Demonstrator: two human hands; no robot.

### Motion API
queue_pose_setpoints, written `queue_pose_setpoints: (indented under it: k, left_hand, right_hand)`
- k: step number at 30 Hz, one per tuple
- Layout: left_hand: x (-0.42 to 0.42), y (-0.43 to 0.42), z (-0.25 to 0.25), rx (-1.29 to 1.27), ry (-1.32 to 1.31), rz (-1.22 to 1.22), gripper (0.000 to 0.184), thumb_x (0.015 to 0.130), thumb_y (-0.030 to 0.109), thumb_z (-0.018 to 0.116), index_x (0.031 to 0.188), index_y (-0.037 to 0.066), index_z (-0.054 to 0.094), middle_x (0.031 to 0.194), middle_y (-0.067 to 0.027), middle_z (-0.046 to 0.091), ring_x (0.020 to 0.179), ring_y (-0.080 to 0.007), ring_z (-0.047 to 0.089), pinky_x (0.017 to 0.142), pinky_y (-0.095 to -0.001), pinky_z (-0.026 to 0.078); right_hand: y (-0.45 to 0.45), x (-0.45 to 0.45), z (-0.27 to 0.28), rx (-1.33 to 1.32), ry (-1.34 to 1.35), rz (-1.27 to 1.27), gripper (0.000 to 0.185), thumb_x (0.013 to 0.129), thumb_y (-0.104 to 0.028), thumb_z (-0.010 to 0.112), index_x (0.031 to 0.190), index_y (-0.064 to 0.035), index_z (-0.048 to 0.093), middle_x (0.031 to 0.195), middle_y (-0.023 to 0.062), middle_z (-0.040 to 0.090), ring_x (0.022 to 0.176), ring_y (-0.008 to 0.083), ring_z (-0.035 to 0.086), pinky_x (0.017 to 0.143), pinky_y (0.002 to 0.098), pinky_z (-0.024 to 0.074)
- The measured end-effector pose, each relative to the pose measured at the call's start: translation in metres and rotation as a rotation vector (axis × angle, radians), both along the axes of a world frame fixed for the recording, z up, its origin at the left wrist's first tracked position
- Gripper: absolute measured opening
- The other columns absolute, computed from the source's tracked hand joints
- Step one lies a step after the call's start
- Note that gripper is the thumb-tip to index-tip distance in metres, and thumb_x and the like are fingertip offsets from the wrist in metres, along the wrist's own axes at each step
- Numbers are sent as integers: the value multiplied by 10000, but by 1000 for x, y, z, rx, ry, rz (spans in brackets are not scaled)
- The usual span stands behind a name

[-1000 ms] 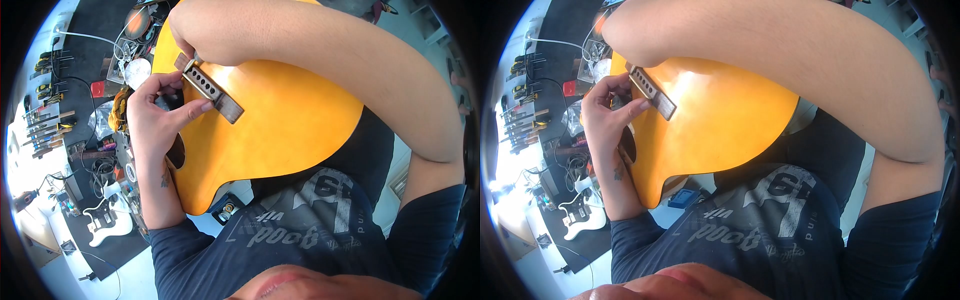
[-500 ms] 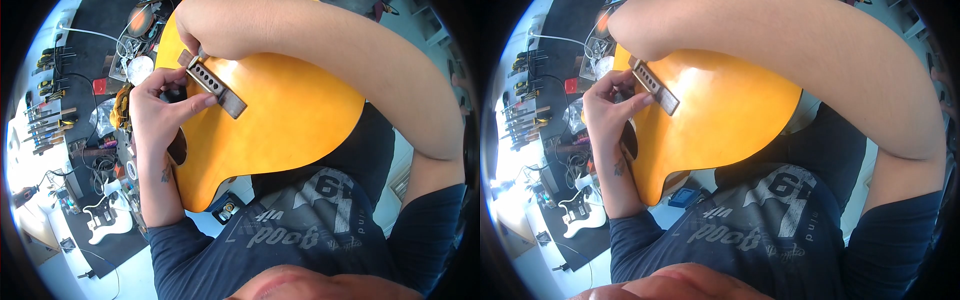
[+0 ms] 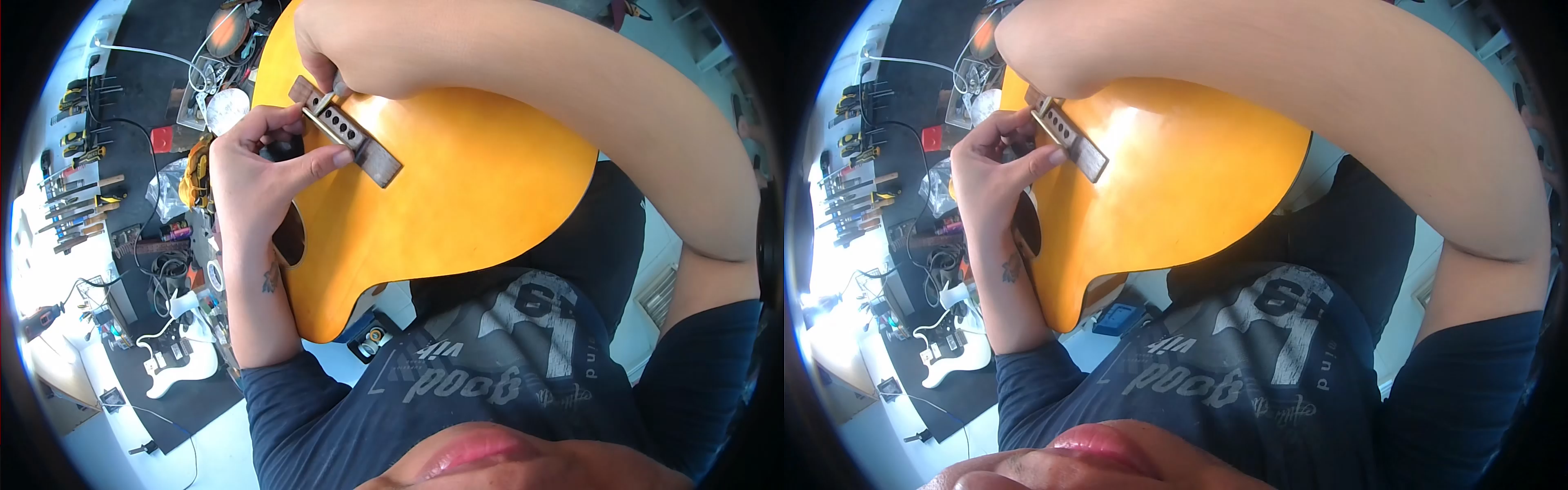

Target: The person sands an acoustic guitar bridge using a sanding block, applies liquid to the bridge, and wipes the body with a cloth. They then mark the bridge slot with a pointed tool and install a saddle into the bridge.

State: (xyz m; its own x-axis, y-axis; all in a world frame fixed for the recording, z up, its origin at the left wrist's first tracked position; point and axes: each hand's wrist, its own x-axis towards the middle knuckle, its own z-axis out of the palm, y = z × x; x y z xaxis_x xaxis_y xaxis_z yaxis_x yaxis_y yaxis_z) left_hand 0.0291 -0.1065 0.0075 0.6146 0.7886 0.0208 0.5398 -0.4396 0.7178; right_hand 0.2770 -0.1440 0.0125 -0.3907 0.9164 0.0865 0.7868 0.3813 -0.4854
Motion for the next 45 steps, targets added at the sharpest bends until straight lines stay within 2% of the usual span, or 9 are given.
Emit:
queue_pose_setpoints:
  k: [4,7,15,19,25,28,33,39,45]
  left_hand:
    - [2,-2,2,0,6,13,555,678,167,1055,1109,-55,786,968,-48,768,861,-89,673,801,-252,566]
    - [2,-2,2,19,24,-7,521,717,67,1014,1164,-59,777,931,0,723,835,-62,626,777,-225,503]
    - [0,-1,1,19,26,-8,534,715,71,1019,1165,-74,771,920,-17,736,839,-72,645,781,-225,522]
    - [-2,2,-2,26,28,-11,533,719,56,1012,1170,-82,763,938,-45,755,862,-91,679,798,-242,554]
    - [-3,2,-5,5,0,-8,535,722,48,1009,1174,-86,755,966,-65,764,872,-102,696,805,-248,571]
    - [-4,3,-6,-18,-32,9,549,694,141,1056,1107,-80,771,962,-34,742,850,-68,647,780,-230,548]
    - [-2,1,-5,-19,-28,16,552,693,147,1057,1105,-83,769,958,-33,741,843,-66,643,775,-228,544]
    - [-3,2,-5,-6,-21,4,544,692,156,1057,1098,-72,776,948,-27,740,833,-63,638,768,-229,538]
    - [-3,3,-6,0,-37,-1,537,687,157,1058,1089,-68,782,940,-22,738,822,-62,629,757,-231,532]
  right_hand:
    - [-12,4,-1,-3,132,1,193,859,28,661,985,29,807,892,257,764,851,423,755,762,451,584]
    - [-17,3,-6,15,196,6,198,865,31,643,982,31,803,890,254,763,848,430,748,756,454,582]
    - [-33,10,1,13,114,75,179,845,12,653,944,10,802,870,243,758,840,428,749,759,456,588]
    - [-30,-1,-18,133,62,43,145,837,-10,671,909,4,796,857,238,756,835,422,753,762,448,597]
    - [-40,6,-6,83,17,90,146,842,-27,687,933,9,795,865,233,760,840,406,761,760,435,605]
    - [-45,8,1,45,4,85,157,844,-22,686,953,12,793,873,234,760,843,407,761,763,433,607]
    - [-49,9,0,39,14,79,151,866,-25,663,945,18,784,876,239,759,849,413,758,771,438,603]
    - [-74,22,-1,159,285,117,147,879,-27,643,924,33,769,866,254,750,856,424,752,775,454,595]
    - [-57,10,-12,127,99,86,145,878,-29,642,913,36,766,841,266,739,849,431,746,786,448,589]
